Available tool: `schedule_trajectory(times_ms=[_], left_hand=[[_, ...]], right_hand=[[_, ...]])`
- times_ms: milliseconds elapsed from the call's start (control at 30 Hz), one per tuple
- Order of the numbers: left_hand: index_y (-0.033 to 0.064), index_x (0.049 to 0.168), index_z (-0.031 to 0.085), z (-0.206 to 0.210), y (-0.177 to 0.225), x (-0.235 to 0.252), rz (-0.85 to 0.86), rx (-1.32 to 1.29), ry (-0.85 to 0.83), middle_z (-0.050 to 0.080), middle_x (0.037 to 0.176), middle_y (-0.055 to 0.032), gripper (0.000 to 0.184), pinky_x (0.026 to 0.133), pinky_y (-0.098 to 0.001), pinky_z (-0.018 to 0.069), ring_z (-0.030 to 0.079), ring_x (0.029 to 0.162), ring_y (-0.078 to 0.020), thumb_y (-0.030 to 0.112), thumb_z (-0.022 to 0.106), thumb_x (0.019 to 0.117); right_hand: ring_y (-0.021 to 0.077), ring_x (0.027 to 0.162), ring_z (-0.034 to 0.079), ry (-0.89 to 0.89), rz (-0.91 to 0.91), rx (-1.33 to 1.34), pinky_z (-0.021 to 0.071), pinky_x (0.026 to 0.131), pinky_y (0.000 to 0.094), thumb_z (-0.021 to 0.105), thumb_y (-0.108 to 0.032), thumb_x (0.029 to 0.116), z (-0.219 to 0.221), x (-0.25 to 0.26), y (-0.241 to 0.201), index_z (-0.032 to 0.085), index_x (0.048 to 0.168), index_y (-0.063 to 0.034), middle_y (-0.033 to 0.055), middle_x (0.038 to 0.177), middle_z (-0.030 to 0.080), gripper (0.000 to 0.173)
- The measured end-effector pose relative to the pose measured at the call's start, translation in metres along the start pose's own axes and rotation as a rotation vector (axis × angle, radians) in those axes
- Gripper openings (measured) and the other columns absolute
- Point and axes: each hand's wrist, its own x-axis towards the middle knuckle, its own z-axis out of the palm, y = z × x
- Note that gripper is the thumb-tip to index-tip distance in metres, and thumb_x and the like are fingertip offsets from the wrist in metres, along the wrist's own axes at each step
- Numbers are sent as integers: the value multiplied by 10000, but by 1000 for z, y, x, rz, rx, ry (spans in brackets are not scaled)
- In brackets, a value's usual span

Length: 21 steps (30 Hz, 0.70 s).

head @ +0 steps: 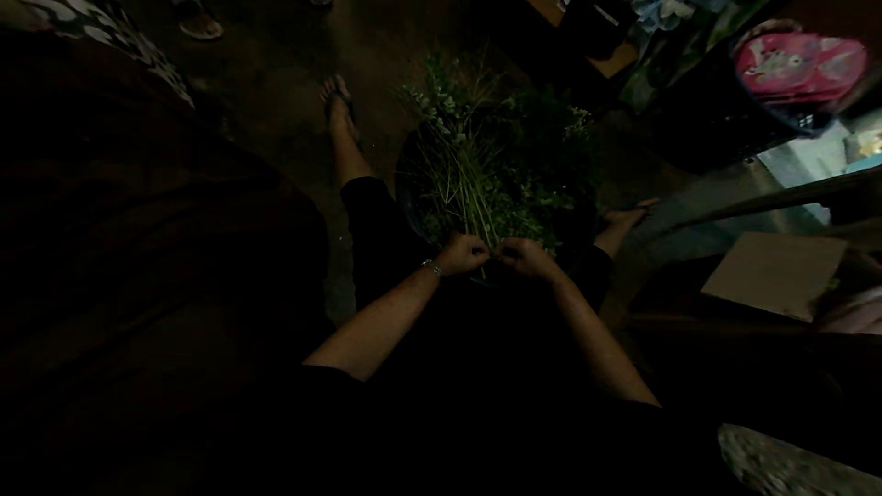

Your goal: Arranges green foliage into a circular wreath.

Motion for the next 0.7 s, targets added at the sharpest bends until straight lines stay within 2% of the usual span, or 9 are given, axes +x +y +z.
schedule_trajectory(times_ms=[267,367,467,500,600,633,700], left_hand=[[-56,960,724,0,5,0,32,8,-5,684,948,-175,170,852,-392,538,657,891,-239,79,625,989],[-70,988,719,-2,6,-1,20,-12,-2,687,987,-194,183,884,-416,536,663,926,-264,79,613,997],[-66,1000,719,-4,5,-3,-10,-40,17,695,1006,-199,176,904,-427,538,669,953,-270,79,618,997],[-63,1017,719,-6,6,-4,-34,-56,19,695,1021,-196,180,911,-425,537,670,963,-264,86,619,1002],[-62,1026,713,-8,8,-3,-61,-90,34,693,1016,-191,175,893,-412,537,665,942,-250,87,625,1004],[-67,1027,713,-8,8,-2,-61,-98,34,692,1010,-198,178,891,-415,532,663,939,-256,86,626,1001],[-67,1033,712,-8,8,-1,-70,-98,30,691,1012,-196,182,896,-411,528,660,942,-256,90,626,1003]], right_hand=[[253,873,683,140,90,73,571,828,458,669,-85,951,6,-2,0,725,1051,0,156,960,709,142],[306,916,693,191,153,38,566,861,520,697,-114,952,-1,-1,5,721,1061,6,185,995,711,163],[360,958,691,301,179,14,555,883,568,660,-83,956,-15,-3,24,700,1089,31,228,1037,702,180],[368,994,685,343,181,21,548,903,568,628,-75,981,-21,-6,28,683,1131,35,239,1088,690,194],[387,1225,600,479,87,30,490,1043,558,510,-146,1076,-33,-17,39,635,1309,1,232,1359,593,303],[404,1276,561,495,56,38,459,1070,567,492,-166,1088,-35,-19,41,627,1333,-12,229,1412,565,320],[420,1315,534,426,28,44,433,1099,569,485,-192,1094,-36,-21,39,627,1337,-5,247,1418,561,338]])
